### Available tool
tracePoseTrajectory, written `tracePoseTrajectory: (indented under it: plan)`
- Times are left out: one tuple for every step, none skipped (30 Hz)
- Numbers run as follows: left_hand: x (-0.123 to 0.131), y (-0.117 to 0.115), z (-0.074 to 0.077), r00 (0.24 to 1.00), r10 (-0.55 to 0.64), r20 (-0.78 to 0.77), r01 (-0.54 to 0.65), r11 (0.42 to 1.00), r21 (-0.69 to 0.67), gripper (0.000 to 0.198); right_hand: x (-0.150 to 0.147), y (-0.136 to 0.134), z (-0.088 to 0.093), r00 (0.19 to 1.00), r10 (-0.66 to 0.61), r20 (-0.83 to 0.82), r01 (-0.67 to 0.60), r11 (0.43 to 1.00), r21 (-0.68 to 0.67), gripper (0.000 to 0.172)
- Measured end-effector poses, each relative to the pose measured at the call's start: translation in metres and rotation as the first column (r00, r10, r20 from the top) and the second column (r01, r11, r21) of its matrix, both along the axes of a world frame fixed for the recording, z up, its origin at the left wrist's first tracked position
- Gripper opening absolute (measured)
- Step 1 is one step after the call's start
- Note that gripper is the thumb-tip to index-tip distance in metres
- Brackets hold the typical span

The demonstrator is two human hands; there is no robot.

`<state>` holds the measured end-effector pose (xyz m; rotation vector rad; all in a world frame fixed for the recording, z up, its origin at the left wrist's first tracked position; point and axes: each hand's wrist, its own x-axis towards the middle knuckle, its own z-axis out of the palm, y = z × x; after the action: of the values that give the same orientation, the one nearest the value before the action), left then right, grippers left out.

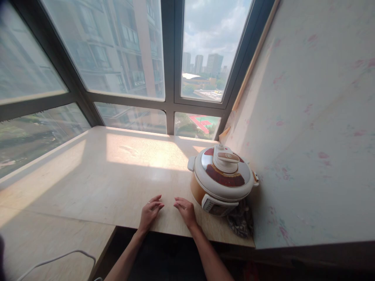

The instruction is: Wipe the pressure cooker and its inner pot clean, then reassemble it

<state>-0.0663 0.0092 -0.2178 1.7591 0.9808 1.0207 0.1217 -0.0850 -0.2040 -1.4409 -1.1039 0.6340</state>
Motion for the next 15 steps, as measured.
tracePoseTrajectory:
  plan:
    - [-0.001, -0.001, 0.002, 1.000, -0.017, -0.008, 0.017, 1.000, 0.007, 0.021, -0.001, -0.002, 0.001, 1.000, 0.007, -0.007, -0.007, 1.000, -0.001, 0.031]
    - [-0.001, -0.003, 0.004, 0.999, -0.030, -0.016, 0.030, 0.999, 0.012, 0.022, -0.002, -0.005, 0.002, 1.000, 0.016, -0.012, -0.016, 1.000, -0.003, 0.032]
    - [-0.002, -0.005, 0.005, 0.999, -0.039, -0.022, 0.039, 0.999, 0.016, 0.023, -0.003, -0.008, 0.004, 1.000, 0.026, -0.014, -0.026, 1.000, -0.006, 0.034]
    - [-0.002, -0.006, 0.007, 0.998, -0.047, -0.031, 0.048, 0.999, 0.017, 0.024, -0.004, -0.011, 0.006, 0.999, 0.035, -0.016, -0.036, 0.999, -0.010, 0.037]
    - [-0.002, -0.008, 0.008, 0.998, -0.056, -0.042, 0.057, 0.998, 0.017, 0.026, -0.005, -0.015, 0.008, 0.999, 0.042, -0.017, -0.043, 0.999, -0.014, 0.039]
    - [-0.002, -0.009, 0.009, 0.996, -0.064, -0.054, 0.065, 0.998, 0.017, 0.027, -0.006, -0.020, 0.010, 0.999, 0.046, -0.020, -0.046, 0.999, -0.021, 0.041]
    - [-0.001, -0.010, 0.010, 0.995, -0.070, -0.068, 0.072, 0.997, 0.018, 0.028, -0.006, -0.025, 0.013, 0.999, 0.046, -0.025, -0.047, 0.999, -0.027, 0.042]
    - [-0.001, -0.011, 0.010, 0.994, -0.076, -0.081, 0.078, 0.997, 0.021, 0.029, -0.006, -0.031, 0.015, 0.999, 0.043, -0.034, -0.044, 0.998, -0.035, 0.043]
    - [-0.001, -0.011, 0.010, 0.993, -0.079, -0.092, 0.082, 0.996, 0.027, 0.029, -0.005, -0.037, 0.017, 0.998, 0.036, -0.045, -0.038, 0.998, -0.044, 0.044]
    - [0.000, -0.011, 0.010, 0.992, -0.081, -0.101, 0.085, 0.996, 0.034, 0.028, -0.004, -0.043, 0.019, 0.998, 0.024, -0.060, -0.027, 0.998, -0.053, 0.045]
    - [0.000, -0.011, 0.009, 0.991, -0.082, -0.106, 0.086, 0.995, 0.041, 0.028, -0.002, -0.050, 0.020, 0.997, 0.008, -0.076, -0.013, 0.998, -0.063, 0.046]
    - [0.001, -0.011, 0.009, 0.991, -0.080, -0.106, 0.085, 0.995, 0.044, 0.027, 0.000, -0.056, 0.022, 0.996, -0.010, -0.092, 0.003, 0.997, -0.075, 0.049]
    - [0.001, -0.011, 0.008, 0.992, -0.077, -0.101, 0.082, 0.996, 0.042, 0.027, 0.003, -0.063, 0.023, 0.993, -0.033, -0.110, 0.024, 0.996, -0.088, 0.051]
    - [0.001, -0.011, 0.008, 0.993, -0.074, -0.092, 0.077, 0.996, 0.034, 0.027, 0.006, -0.069, 0.025, 0.990, -0.062, -0.127, 0.049, 0.994, -0.101, 0.054]
    - [0.000, -0.011, 0.007, 0.994, -0.072, -0.081, 0.073, 0.997, 0.019, 0.028, 0.010, -0.076, 0.028, 0.985, -0.094, -0.143, 0.079, 0.991, -0.111, 0.056]
